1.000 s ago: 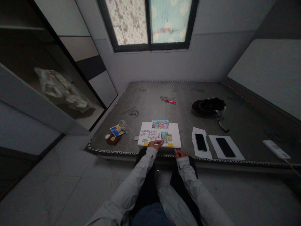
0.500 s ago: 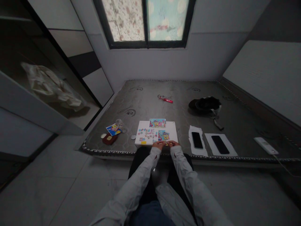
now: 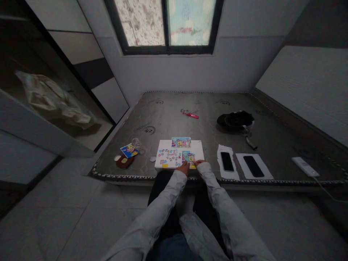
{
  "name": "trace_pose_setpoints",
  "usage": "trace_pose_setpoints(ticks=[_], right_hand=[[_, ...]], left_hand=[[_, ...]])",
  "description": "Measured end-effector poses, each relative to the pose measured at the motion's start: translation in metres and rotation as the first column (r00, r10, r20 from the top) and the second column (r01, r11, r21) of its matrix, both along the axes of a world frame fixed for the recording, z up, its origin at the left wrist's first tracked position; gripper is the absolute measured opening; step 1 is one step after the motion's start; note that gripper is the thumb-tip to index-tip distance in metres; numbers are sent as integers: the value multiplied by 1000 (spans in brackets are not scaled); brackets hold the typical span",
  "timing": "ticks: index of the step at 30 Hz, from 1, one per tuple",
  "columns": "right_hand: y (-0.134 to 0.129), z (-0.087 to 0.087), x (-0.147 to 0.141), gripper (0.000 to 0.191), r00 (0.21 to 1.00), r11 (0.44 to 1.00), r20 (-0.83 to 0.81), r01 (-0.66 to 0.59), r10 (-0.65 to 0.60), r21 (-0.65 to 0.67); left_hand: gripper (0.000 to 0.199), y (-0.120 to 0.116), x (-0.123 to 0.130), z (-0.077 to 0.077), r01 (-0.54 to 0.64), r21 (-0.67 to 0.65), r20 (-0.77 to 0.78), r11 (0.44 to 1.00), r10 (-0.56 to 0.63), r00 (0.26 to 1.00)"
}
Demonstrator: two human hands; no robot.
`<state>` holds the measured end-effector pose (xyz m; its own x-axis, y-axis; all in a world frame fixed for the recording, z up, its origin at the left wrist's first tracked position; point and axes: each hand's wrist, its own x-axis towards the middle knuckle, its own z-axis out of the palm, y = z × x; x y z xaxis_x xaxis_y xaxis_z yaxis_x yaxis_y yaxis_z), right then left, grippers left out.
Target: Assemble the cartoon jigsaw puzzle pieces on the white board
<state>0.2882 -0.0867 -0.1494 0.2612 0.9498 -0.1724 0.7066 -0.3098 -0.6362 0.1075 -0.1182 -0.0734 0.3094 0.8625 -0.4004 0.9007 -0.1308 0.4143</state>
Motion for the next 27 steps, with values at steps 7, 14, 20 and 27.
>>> trace_pose_setpoints(ticks=[7, 14, 20, 27], right_hand=[[6, 29, -9, 27, 988, 975, 134, -49, 79, -215], [10, 55, -17, 28, 960, 957, 244, -61, 134, -285], [6, 56, -22, 36, 943, 966, 313, -28, 110, -257], [-2, 40, -20, 28, 954, 994, 293, -26, 57, -109]], left_hand=[[62, 6, 0, -1, 78, -13, -56, 997, -79, 995], [59, 5, 0, 5, 80, -23, -56, 997, -82, 995], [59, 5, 0, 9, 83, -23, -58, 996, -85, 995], [61, 1, 1, 11, 73, -15, -79, 997, -74, 994]])
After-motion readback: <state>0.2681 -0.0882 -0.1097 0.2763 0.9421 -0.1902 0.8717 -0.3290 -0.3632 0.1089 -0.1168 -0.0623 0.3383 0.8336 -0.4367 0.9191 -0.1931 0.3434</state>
